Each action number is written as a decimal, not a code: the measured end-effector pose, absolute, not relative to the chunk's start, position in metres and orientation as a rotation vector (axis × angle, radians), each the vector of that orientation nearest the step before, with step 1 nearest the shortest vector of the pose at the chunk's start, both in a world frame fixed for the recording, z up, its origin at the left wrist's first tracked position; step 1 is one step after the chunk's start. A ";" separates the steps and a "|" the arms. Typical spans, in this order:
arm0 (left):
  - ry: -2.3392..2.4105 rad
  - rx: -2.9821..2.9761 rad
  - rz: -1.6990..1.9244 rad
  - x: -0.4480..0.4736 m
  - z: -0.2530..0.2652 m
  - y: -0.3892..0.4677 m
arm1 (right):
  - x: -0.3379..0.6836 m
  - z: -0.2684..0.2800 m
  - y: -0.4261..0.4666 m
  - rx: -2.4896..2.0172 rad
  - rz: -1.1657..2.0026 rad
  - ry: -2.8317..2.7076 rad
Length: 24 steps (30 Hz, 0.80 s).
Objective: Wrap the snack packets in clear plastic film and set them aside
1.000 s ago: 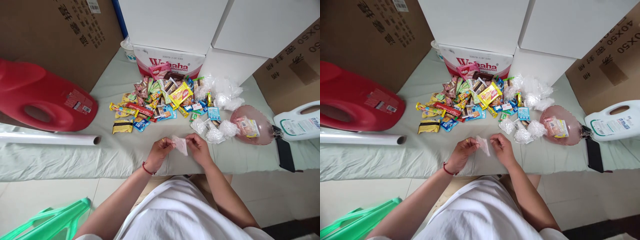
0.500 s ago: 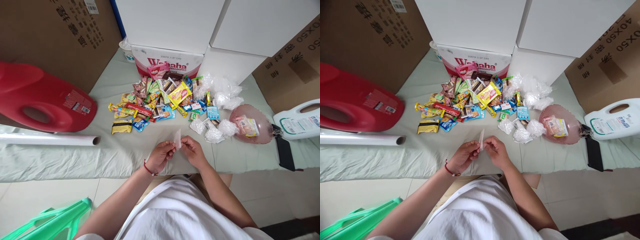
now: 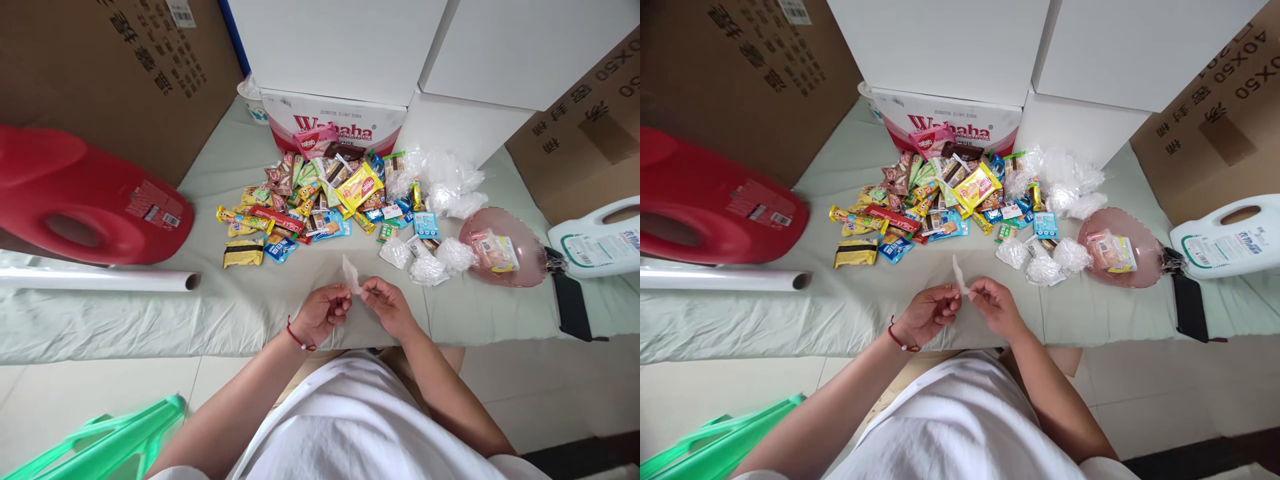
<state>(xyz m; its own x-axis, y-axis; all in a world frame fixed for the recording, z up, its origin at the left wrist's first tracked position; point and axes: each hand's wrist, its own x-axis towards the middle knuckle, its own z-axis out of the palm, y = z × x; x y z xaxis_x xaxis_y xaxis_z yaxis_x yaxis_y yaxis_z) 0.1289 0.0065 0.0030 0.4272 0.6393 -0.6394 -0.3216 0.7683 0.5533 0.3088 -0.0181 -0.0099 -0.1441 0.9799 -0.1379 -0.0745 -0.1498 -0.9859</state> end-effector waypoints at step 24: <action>0.887 0.502 0.981 0.120 0.003 0.011 | 0.341 -0.003 -0.013 -1.222 1.538 -0.820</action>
<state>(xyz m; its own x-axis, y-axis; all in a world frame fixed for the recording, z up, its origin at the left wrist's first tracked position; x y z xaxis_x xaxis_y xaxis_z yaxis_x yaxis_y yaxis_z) 0.1196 0.0107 0.0028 0.2619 0.8727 -0.4120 -0.4968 0.4879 0.7177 0.3411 -0.0129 -0.0034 -0.0254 0.9512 -0.3076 -0.2749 -0.3025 -0.9127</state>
